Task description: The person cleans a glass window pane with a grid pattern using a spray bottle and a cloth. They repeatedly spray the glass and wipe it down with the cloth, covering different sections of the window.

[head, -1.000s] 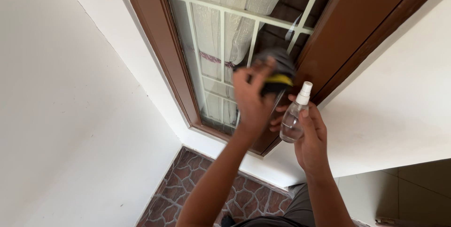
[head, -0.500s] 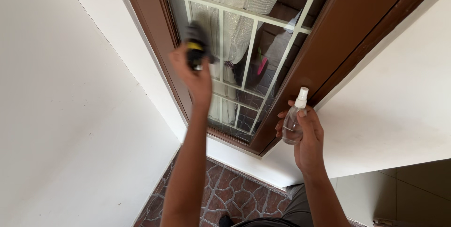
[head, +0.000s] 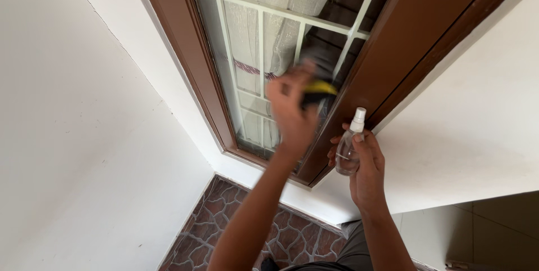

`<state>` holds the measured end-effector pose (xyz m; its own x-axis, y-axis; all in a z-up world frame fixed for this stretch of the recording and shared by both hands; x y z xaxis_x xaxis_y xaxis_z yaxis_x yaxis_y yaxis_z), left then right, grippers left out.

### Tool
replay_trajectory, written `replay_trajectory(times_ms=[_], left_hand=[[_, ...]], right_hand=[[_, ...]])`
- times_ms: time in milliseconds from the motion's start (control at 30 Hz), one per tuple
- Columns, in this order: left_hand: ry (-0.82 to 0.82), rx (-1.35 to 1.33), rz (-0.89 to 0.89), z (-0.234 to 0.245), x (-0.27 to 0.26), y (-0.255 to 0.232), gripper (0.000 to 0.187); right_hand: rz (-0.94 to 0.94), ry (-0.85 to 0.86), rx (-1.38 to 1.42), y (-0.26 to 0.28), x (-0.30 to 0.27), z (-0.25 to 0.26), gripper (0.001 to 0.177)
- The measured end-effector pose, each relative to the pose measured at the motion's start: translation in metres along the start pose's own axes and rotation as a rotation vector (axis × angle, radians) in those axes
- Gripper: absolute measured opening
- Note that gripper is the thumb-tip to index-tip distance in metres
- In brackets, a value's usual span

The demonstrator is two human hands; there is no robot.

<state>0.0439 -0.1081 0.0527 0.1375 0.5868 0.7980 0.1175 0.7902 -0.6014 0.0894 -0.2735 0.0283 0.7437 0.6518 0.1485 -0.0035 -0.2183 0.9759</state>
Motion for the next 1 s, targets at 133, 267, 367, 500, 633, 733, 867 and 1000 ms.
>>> replay_trajectory(times_ms=[133, 267, 367, 500, 633, 733, 867, 1000], left_hand=[[0.115, -0.104, -0.084, 0.003, -0.009, -0.018, 0.067], [0.131, 0.0, -0.241, 0.021, 0.012, 0.02, 0.058], [0.037, -0.077, -0.174, 0.045, 0.026, 0.067, 0.071], [-0.229, -0.073, 0.127, 0.08, 0.037, 0.118, 0.053], [-0.27, -0.048, 0.304, 0.073, 0.035, 0.117, 0.047], [-0.305, 0.0, 0.223, 0.046, 0.022, 0.092, 0.05], [-0.161, -0.005, 0.143, 0.008, -0.013, 0.044, 0.065], [0.022, -0.105, 0.03, -0.014, -0.039, 0.0, 0.066]], right_hand=[[-0.002, -0.042, -0.015, 0.003, 0.0, 0.002, 0.044], [0.025, -0.031, -0.031, -0.001, 0.001, 0.0, 0.044], [0.019, -0.012, -0.016, -0.006, 0.002, -0.002, 0.041], [0.003, 0.01, -0.012, -0.012, 0.0, -0.003, 0.039], [-0.005, 0.02, -0.011, -0.014, 0.001, -0.004, 0.038], [-0.008, 0.02, -0.01, -0.014, -0.001, -0.004, 0.038], [0.001, -0.011, 0.018, -0.015, 0.0, -0.003, 0.039], [0.005, -0.061, 0.026, -0.018, 0.002, 0.006, 0.039]])
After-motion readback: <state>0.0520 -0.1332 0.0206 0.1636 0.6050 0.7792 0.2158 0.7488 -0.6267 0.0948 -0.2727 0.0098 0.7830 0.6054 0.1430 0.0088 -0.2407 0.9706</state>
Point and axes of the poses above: each hand's wrist, its own x-axis towards the middle knuckle, its own z-axis out of the back of the hand, y = z × x, the point moved 1 cm from there along x, towards the middle knuckle, and after that the axes turned 8 degrees about -x, right-handed, at the moved point
